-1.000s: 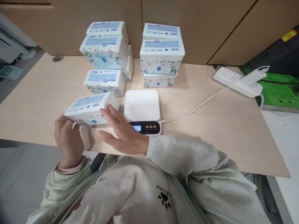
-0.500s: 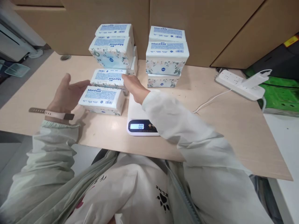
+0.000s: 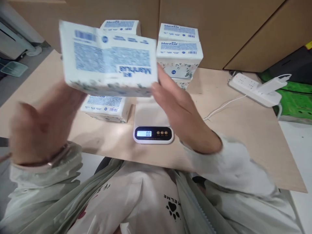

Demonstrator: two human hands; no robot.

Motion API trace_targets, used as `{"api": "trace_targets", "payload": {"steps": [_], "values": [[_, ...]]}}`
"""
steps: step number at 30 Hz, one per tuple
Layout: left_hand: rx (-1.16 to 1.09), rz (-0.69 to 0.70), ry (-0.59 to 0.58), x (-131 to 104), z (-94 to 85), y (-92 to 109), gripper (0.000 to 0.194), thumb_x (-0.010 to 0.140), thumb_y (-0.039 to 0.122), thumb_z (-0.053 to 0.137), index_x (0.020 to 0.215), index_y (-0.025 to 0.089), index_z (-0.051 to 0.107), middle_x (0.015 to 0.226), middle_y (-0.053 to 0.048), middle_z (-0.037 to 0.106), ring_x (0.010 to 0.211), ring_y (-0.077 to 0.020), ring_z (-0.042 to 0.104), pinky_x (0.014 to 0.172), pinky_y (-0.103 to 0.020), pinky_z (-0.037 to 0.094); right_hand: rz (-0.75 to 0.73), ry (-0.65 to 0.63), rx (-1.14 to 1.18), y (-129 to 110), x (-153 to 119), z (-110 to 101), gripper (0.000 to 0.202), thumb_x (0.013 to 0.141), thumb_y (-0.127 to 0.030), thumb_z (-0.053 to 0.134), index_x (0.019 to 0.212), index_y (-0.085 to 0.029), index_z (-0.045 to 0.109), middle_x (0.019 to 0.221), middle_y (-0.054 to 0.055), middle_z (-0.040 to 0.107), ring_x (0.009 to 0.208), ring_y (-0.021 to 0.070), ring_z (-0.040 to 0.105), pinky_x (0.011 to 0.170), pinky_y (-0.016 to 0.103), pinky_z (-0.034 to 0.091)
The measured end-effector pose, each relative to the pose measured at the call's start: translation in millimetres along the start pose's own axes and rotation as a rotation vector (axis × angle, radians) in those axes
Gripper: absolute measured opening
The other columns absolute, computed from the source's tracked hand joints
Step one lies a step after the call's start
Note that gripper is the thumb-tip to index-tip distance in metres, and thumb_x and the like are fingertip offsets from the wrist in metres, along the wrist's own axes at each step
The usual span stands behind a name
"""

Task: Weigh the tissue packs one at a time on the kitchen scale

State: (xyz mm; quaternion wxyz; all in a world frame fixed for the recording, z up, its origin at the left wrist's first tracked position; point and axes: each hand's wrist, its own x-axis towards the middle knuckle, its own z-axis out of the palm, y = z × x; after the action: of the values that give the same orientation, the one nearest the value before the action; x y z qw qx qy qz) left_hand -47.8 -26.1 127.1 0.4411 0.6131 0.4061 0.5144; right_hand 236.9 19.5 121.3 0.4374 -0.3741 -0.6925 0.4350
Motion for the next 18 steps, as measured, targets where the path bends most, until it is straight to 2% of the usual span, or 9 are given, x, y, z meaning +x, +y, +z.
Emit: {"api": "trace_targets", "payload": {"steps": [2, 5, 9, 12, 14, 18], "values": [[0.006, -0.009, -0.044, -10.4, 21.0, -13.6, 0.067, 0.099, 0.074, 0.065, 0.155, 0.036, 0.067, 0.171, 0.006, 0.053, 0.174, -0.0309, 0.027, 0.148, -0.049, 0.021, 0.062, 0.007, 0.039, -3.0, -25.1, -14.8, 0.047, 0.111, -0.055, 0.057, 0.156, -0.041, 0.062, 0.173, -0.011, 0.052, 0.17, 0.0277, 0.038, 0.141, 0.053, 0.036], [-0.09, -0.091, -0.142, -14.2, 43.0, -42.2, 0.059, 0.099, 0.066, 0.072, 0.152, 0.039, 0.068, 0.173, 0.004, 0.051, 0.173, -0.0311, 0.028, 0.146, -0.051, 0.025, 0.172, 0.09, 0.06, 20.3, -44.9, -28.6, 0.051, 0.109, -0.056, 0.061, 0.158, -0.042, 0.061, 0.173, -0.009, 0.053, 0.17, 0.0289, 0.037, 0.143, 0.055, 0.032], [-0.171, -0.186, -0.167, -12.9, 59.0, -71.7, 0.061, 0.102, 0.06, 0.07, 0.158, 0.037, 0.063, 0.179, 0.001, 0.043, 0.173, -0.0319, 0.027, 0.145, -0.055, 0.02, 0.251, 0.153, 0.064, 64.8, -50.7, -36.0, 0.053, 0.105, -0.061, 0.065, 0.154, -0.043, 0.065, 0.169, -0.007, 0.058, 0.167, 0.0317, 0.044, 0.14, 0.066, 0.033], [-0.124, -0.209, -0.118, -14.4, 63.4, -86.9, 0.063, 0.103, 0.059, 0.069, 0.16, 0.035, 0.06, 0.18, -0.001, 0.039, 0.174, -0.0326, 0.024, 0.145, -0.058, 0.015, 0.242, 0.186, 0.055, 88.7, -51.7, -32.9, 0.052, 0.103, -0.063, 0.067, 0.15, -0.041, 0.068, 0.166, -0.004, 0.062, 0.163, 0.0304, 0.051, 0.137, 0.065, 0.038], [-0.083, -0.18, -0.097, -16.2, 64.6, -95.8, 0.068, 0.104, 0.061, 0.065, 0.165, 0.035, 0.054, 0.183, -0.001, 0.033, 0.175, -0.0326, 0.018, 0.146, -0.058, 0.012, 0.179, 0.285, 0.06, 98.9, -54.1, -28.0, 0.051, 0.103, -0.064, 0.066, 0.148, -0.039, 0.07, 0.161, -0.001, 0.067, 0.157, 0.0304, 0.058, 0.134, 0.064, 0.043], [-0.067, -0.121, -0.131, -19.2, 66.0, -109.9, 0.076, 0.109, 0.069, 0.048, 0.176, 0.039, 0.031, 0.188, 0.007, 0.012, 0.177, -0.0312, 0.004, 0.148, -0.054, 0.007, 0.06, 0.635, 0.063, 108.7, -62.8, -19.4, 0.051, 0.106, -0.062, 0.06, 0.145, -0.032, 0.073, 0.149, 0.007, 0.076, 0.143, 0.0319, 0.069, 0.129, 0.063, 0.047]]}}
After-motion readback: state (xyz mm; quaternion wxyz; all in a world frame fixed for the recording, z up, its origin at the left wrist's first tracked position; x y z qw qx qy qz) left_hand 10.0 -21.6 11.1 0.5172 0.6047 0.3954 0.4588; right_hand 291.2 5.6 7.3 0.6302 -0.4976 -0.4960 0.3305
